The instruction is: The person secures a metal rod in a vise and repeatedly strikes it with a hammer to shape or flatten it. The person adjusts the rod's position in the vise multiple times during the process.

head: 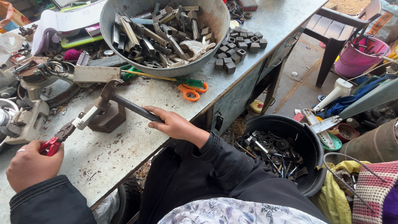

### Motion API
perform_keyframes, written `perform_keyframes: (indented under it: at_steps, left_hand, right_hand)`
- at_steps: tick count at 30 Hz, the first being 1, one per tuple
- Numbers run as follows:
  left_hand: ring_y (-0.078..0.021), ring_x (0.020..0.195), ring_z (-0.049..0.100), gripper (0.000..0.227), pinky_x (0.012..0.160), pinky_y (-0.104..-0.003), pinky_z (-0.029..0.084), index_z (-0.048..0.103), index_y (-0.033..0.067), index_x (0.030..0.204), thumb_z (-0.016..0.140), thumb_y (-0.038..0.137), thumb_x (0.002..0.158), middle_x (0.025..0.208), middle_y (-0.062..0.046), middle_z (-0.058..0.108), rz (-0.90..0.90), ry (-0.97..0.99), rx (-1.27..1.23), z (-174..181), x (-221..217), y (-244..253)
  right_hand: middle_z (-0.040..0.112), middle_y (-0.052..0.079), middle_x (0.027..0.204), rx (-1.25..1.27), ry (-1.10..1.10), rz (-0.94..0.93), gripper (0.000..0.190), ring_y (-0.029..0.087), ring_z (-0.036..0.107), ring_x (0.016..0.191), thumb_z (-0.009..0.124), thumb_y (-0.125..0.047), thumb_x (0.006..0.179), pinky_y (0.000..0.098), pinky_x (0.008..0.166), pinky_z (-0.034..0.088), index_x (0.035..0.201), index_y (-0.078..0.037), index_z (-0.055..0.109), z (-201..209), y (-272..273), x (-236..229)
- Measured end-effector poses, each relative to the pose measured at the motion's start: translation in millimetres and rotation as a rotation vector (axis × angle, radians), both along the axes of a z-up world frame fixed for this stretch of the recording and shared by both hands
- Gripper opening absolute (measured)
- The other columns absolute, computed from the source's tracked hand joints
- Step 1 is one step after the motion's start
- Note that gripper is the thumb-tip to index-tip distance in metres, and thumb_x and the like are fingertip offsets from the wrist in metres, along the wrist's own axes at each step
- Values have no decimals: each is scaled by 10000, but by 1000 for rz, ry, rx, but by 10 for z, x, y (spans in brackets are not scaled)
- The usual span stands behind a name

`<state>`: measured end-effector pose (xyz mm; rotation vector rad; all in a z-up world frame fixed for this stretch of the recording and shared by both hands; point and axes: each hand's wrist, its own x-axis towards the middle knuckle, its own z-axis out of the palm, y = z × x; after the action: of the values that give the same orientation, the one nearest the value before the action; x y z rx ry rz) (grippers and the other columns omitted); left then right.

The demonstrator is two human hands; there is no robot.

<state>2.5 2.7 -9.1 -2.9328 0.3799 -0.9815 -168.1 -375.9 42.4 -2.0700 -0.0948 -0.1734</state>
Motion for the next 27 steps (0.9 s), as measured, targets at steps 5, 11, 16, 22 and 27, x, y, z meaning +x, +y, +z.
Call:
perform_keyframes:
  at_steps: [5, 11, 16, 22, 27]
  left_hand:
    - [-191, 824, 725, 363, 773, -321, 562, 759, 173, 1037, 766, 526, 950, 943, -3, 746, 6, 23, -3, -30, 23, 15]
    - [-199, 830, 727, 363, 804, -350, 564, 774, 178, 1051, 771, 522, 935, 942, -9, 750, 5, 46, -19, -8, 21, 3]
    - [-198, 824, 727, 367, 807, -347, 566, 776, 179, 1058, 774, 526, 936, 950, -6, 751, 13, 45, -15, -5, 14, 1]
    - [-198, 823, 729, 381, 802, -347, 566, 774, 179, 1054, 778, 539, 929, 951, -4, 753, 22, 51, -7, -24, 31, 12]
    - [-205, 828, 730, 385, 799, -350, 566, 775, 181, 1053, 778, 544, 923, 954, -8, 754, 21, 59, -14, -34, 49, 15]
  right_hand:
    - [616, 43, 778, 5, 23, -8, 652, 161, 568, 673, 648, -391, 966, 333, 687, 458, 1556, -201, 446, -8, -6, -12]
    - [678, 50, 861, 8, -34, 5, 659, 156, 614, 718, 659, -396, 967, 328, 723, 486, 1556, -195, 442, -38, -15, 14]
    - [708, 49, 889, 9, 5, -5, 667, 170, 611, 689, 657, -405, 955, 336, 702, 478, 1553, -208, 435, -34, -17, 9]
    - [701, 53, 878, -10, -33, 5, 650, 168, 621, 694, 649, -405, 967, 334, 700, 481, 1554, -218, 440, -34, -21, 11]
    - [678, 65, 844, -14, -27, 3, 646, 180, 622, 685, 641, -400, 968, 339, 692, 486, 1556, -220, 443, -66, -31, 20]
